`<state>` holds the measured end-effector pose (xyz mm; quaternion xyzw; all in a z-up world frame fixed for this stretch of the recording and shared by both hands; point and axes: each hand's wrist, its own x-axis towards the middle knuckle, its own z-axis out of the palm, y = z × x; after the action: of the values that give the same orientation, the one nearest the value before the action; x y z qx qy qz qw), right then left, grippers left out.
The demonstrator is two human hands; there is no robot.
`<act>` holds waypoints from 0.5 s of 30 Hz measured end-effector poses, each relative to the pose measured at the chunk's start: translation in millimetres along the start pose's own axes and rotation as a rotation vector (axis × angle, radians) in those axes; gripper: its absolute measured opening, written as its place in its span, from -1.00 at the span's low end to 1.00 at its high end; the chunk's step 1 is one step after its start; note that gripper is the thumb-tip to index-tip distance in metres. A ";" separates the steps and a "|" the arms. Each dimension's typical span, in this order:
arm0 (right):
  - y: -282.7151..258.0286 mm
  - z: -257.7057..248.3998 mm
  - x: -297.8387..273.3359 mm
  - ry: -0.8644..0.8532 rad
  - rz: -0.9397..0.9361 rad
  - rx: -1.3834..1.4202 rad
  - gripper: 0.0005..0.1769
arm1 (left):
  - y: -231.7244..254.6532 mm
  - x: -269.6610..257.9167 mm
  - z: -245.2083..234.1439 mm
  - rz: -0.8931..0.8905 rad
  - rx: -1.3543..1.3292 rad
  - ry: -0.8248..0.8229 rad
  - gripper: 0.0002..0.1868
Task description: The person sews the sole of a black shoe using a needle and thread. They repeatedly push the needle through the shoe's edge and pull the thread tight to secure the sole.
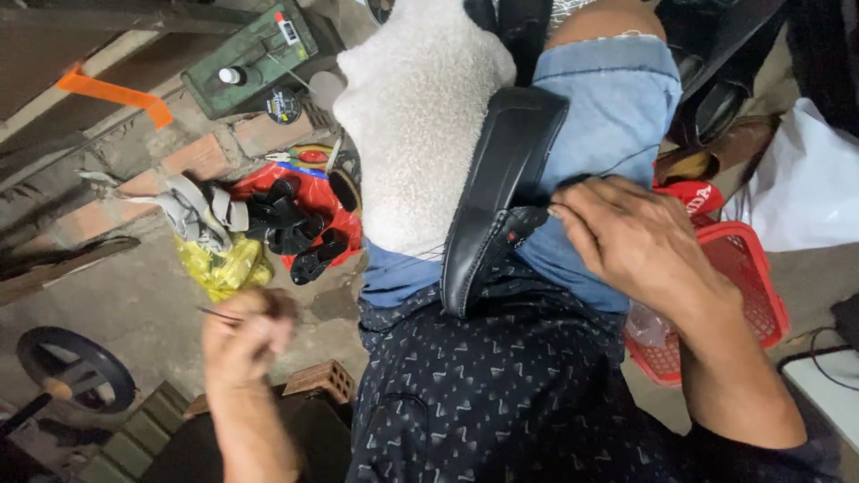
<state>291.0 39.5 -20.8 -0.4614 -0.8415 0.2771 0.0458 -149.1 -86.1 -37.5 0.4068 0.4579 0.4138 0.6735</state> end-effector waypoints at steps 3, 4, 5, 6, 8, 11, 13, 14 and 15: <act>4.1 5.5 -0.4 0.024 0.004 -0.043 -0.78 | -9.5 -26.3 -49.2 -0.094 -0.174 0.389 -0.78; 7.1 9.3 0.1 0.119 -0.023 -0.090 -0.70 | -12.4 -37.4 -63.8 -0.185 -0.128 0.658 -0.81; 10.0 12.1 -1.7 0.212 -0.041 -0.139 -0.59 | -15.6 -46.6 -78.2 -0.281 -0.081 0.919 -0.84; 21.9 18.5 -5.6 0.212 -0.035 -0.136 -0.59 | -21.4 -60.2 -89.3 -0.285 -0.077 0.915 -0.84; 46.0 31.9 -10.9 0.354 0.020 -0.134 -0.62 | -33.3 -83.9 -114.6 -0.316 -0.010 1.074 -0.65; 89.9 26.9 -31.9 0.452 0.207 0.044 -0.43 | -43.5 -104.6 -129.4 -0.547 0.367 1.325 -0.47; 64.9 2.9 -25.2 0.422 0.256 0.189 -0.57 | -110.1 -155.9 -193.9 -0.550 0.867 1.281 -0.73; 52.4 -9.4 -22.9 0.391 0.305 0.329 -0.70 | -132.3 -181.6 -221.8 -0.532 1.360 1.171 -0.78; 50.3 -11.3 -18.4 0.392 0.311 0.325 -0.70 | -110.4 -126.0 -185.0 -0.530 1.358 1.164 -0.78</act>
<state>343.0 50.7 -33.6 -0.6161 -0.6806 0.3175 0.2375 -335.2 -208.0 -150.7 0.3240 0.9452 0.0288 0.0282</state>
